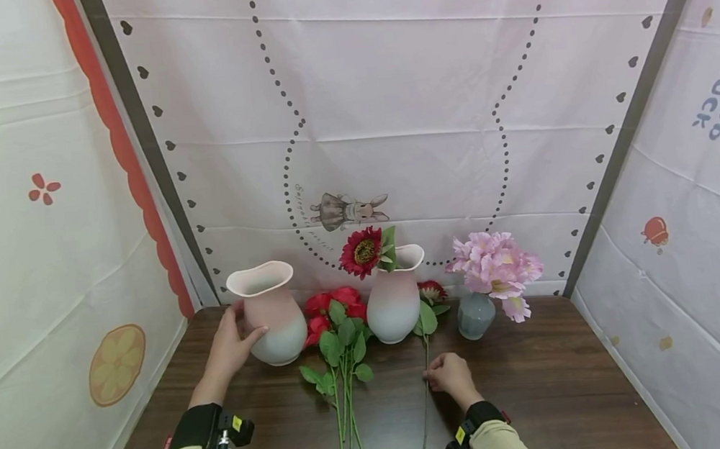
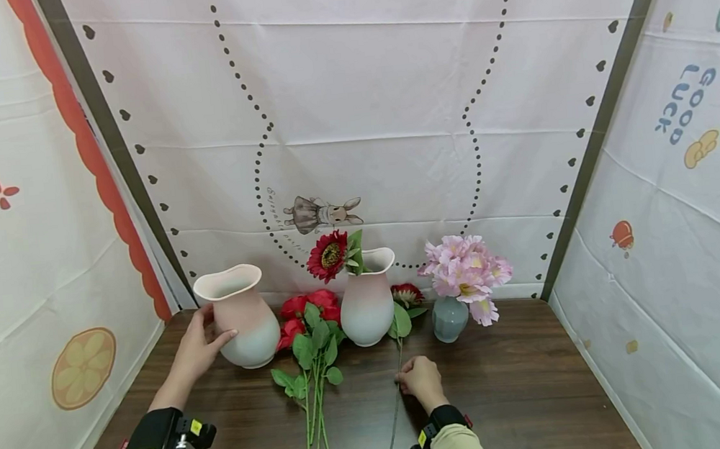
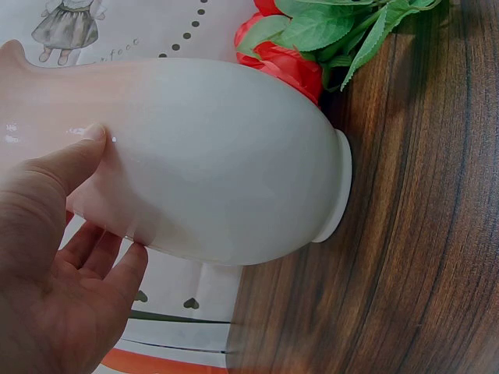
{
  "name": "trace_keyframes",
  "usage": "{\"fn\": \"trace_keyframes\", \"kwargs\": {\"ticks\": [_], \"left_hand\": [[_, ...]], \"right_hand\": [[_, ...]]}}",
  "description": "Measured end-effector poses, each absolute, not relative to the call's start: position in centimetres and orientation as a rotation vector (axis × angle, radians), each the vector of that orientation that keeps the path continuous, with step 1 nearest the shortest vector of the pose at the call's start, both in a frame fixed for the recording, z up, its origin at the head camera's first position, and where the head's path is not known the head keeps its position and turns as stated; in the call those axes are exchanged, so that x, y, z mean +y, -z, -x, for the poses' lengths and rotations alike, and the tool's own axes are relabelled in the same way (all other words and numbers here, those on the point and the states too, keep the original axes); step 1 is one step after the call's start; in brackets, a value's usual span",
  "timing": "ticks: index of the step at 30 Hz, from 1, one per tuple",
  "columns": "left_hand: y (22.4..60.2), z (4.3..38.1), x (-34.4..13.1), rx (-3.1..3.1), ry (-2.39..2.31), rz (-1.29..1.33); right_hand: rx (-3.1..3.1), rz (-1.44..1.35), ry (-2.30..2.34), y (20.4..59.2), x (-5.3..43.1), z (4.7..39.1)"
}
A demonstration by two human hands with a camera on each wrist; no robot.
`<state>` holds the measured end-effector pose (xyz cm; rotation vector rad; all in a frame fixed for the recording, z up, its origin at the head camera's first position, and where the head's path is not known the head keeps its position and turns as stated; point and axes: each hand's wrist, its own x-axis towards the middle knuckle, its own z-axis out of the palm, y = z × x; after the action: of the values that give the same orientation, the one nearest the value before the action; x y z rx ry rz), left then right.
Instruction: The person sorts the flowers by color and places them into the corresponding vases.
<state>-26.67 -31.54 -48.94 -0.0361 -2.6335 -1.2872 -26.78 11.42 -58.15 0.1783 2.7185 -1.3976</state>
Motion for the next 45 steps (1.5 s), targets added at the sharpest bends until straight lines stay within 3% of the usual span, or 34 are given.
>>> {"fn": "trace_keyframes", "kwargs": {"ticks": [20, 45], "left_hand": [[49.1, 26.8, -31.5, -2.630, 1.280, 0.038], [49.3, 27.0, -31.7, -2.645, 1.284, 0.018]], "right_hand": [[2.684, -0.101, 1.721, 55.3, 12.1, 26.2], [2.843, 0.205, 2.024, 45.7, 11.8, 25.1]]}}
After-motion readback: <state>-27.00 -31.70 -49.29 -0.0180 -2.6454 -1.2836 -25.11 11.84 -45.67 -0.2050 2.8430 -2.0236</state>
